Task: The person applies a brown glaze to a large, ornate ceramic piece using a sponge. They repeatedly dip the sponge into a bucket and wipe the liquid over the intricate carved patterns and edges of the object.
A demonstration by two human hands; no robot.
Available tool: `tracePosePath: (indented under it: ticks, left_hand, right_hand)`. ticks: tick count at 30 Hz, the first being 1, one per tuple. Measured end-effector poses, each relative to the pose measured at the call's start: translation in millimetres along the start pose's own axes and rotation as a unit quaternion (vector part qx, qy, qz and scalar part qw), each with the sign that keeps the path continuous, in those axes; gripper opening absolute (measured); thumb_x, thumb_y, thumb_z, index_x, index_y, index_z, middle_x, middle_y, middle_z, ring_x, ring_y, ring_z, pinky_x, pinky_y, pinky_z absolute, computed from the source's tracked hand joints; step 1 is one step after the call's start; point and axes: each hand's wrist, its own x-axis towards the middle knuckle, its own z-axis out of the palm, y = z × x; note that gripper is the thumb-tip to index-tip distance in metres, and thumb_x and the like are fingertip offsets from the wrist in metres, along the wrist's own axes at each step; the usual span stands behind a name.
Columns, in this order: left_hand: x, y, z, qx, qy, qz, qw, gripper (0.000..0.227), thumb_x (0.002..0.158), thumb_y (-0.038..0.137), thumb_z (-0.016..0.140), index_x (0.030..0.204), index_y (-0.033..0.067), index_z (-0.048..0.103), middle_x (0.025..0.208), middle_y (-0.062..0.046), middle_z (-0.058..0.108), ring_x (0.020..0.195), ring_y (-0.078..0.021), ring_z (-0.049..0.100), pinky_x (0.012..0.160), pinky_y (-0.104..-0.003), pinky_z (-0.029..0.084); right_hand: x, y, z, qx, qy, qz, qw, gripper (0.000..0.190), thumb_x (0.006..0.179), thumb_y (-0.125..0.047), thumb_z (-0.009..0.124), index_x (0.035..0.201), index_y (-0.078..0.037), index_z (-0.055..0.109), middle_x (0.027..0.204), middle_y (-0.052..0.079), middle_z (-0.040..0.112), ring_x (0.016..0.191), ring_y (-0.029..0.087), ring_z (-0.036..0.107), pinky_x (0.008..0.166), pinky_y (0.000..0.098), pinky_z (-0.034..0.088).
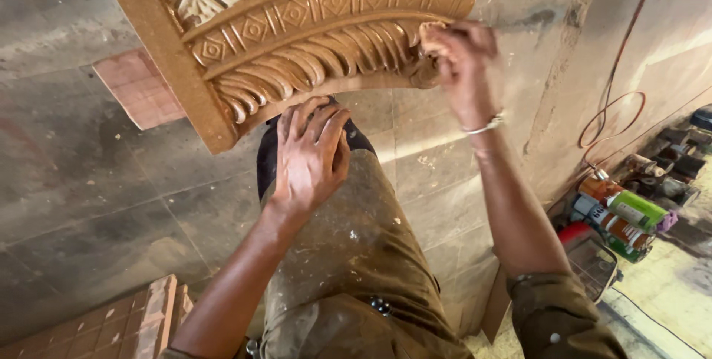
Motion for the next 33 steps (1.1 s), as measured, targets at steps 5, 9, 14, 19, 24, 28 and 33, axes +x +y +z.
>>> tracePosePath:
  ticks: [5, 9, 14, 19, 24, 28, 33]
  left_hand:
    - [1, 1, -1, 0.002, -0.001, -0.008, 1.0, 0.035, 0.078, 0.005, 0.065, 0.112, 0.0036, 0.063, 0.115, -0.013, 0.063, 0.119, -0.0313, 0.051, 0.105, -0.053, 0.036]
    - [4, 5, 1, -0.006, 0.01, 0.011, 1.0, 0.033, 0.077, 0.005, 0.066, 0.11, 0.0041, 0.063, 0.114, -0.013, 0.063, 0.118, -0.032, 0.052, 0.103, -0.052, 0.037]
    - [6, 2, -3, -0.011, 0.016, 0.013, 1.0, 0.033, 0.078, 0.004, 0.066, 0.111, 0.0025, 0.063, 0.114, -0.013, 0.063, 0.117, -0.0319, 0.053, 0.102, -0.051, 0.038]
    - [18, 5, -7, -0.03, 0.025, 0.017, 0.999, 0.03, 0.08, 0.003, 0.065, 0.111, 0.0028, 0.062, 0.114, -0.013, 0.063, 0.117, -0.0317, 0.053, 0.103, -0.05, 0.039]
    - [18, 2, -12, -0.018, 0.019, 0.001, 1.0, 0.033, 0.078, 0.003, 0.064, 0.111, 0.0025, 0.061, 0.113, -0.013, 0.064, 0.115, -0.0319, 0.054, 0.102, -0.05, 0.038]
    - [16, 2, -18, -0.03, 0.017, -0.002, 0.999, 0.034, 0.077, 0.002, 0.064, 0.11, 0.0017, 0.061, 0.112, -0.014, 0.064, 0.113, -0.0318, 0.055, 0.101, -0.049, 0.039]
    - [9, 1, -49, -0.001, 0.058, -0.007, 0.998, 0.034, 0.077, 0.002, 0.063, 0.111, 0.0016, 0.061, 0.11, -0.014, 0.064, 0.111, -0.033, 0.056, 0.1, -0.049, 0.04]
  right_hand:
    - [3, 9, -20, 0.213, 0.048, 0.119, 0.969, 0.034, 0.092, 0.012, 0.063, 0.12, -0.008, 0.063, 0.12, 0.006, 0.061, 0.108, 0.018, 0.064, 0.09, 0.0255, 0.061]
    - [1, -14, -17, -0.079, -0.06, 0.042, 0.994, 0.041, 0.076, 0.006, 0.07, 0.114, -0.008, 0.066, 0.115, 0.011, 0.062, 0.103, 0.021, 0.06, 0.087, 0.0296, 0.056]
    - [23, 7, -11, 0.077, 0.049, 0.049, 0.995, 0.034, 0.087, 0.008, 0.069, 0.115, -0.012, 0.065, 0.115, 0.004, 0.067, 0.106, 0.018, 0.062, 0.087, 0.0306, 0.057]
    - [22, 7, -17, -0.113, -0.017, 0.027, 0.993, 0.037, 0.08, 0.012, 0.063, 0.108, -0.012, 0.069, 0.108, 0.005, 0.067, 0.099, 0.021, 0.061, 0.084, 0.0309, 0.054]
    - [27, -1, 8, 0.215, -0.047, 0.086, 0.972, 0.031, 0.092, 0.006, 0.05, 0.117, -0.006, 0.063, 0.12, 0.007, 0.064, 0.112, 0.017, 0.062, 0.094, 0.0268, 0.058]
    - [56, -43, 40, 0.07, 0.071, -0.071, 0.993, 0.019, 0.094, -0.008, 0.062, 0.113, -0.013, 0.062, 0.101, 0.002, 0.07, 0.085, 0.013, 0.064, 0.07, 0.0238, 0.054]
    - [78, -23, -53, 0.462, -0.024, 0.263, 0.847, 0.028, 0.102, -0.01, 0.062, 0.13, -0.002, 0.06, 0.112, 0.011, 0.066, 0.087, 0.016, 0.061, 0.072, 0.0282, 0.053]
